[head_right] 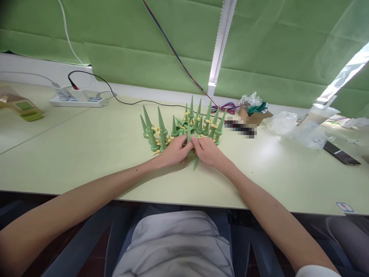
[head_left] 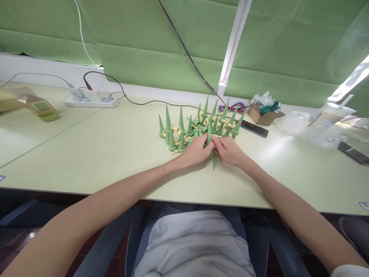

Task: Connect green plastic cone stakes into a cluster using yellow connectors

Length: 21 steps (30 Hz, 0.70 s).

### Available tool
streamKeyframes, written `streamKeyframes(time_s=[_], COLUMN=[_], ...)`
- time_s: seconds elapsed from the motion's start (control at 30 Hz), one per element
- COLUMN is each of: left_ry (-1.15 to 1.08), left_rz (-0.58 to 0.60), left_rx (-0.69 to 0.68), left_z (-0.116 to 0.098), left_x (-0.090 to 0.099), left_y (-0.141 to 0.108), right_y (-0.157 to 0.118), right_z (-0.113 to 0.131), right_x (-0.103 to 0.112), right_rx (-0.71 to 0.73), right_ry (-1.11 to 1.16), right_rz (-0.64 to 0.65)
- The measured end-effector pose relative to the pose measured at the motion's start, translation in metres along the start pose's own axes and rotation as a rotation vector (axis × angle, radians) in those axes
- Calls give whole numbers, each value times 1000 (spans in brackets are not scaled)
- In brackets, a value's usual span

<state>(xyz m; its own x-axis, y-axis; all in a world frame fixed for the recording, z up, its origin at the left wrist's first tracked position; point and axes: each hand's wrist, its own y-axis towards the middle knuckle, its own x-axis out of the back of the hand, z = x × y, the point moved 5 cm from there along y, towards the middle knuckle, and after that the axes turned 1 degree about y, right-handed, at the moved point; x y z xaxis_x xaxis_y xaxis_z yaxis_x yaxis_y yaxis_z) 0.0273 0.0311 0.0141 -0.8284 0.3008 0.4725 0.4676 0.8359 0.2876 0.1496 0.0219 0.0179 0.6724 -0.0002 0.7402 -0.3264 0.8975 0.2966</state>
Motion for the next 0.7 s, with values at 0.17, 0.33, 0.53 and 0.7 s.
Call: streamKeyframes(time_s=[0.17,0.33,0.53,0.7], left_ry=[1,1,-5,-6], left_rz=[4,5,8,21], left_rx=[-6,-19,-27,-18], left_z=[0,-1,-1,1], left_x=[0,-1,-1,-2], left_y=[0,0,0,1], right_y=[0,0,0,0], right_z=[1,-1,1,3], right_x=[0,0,1,2], right_rx=[19,4,9,21], right_ry=[-23,-56,-53,-49], right_rz=[6,19,23,24])
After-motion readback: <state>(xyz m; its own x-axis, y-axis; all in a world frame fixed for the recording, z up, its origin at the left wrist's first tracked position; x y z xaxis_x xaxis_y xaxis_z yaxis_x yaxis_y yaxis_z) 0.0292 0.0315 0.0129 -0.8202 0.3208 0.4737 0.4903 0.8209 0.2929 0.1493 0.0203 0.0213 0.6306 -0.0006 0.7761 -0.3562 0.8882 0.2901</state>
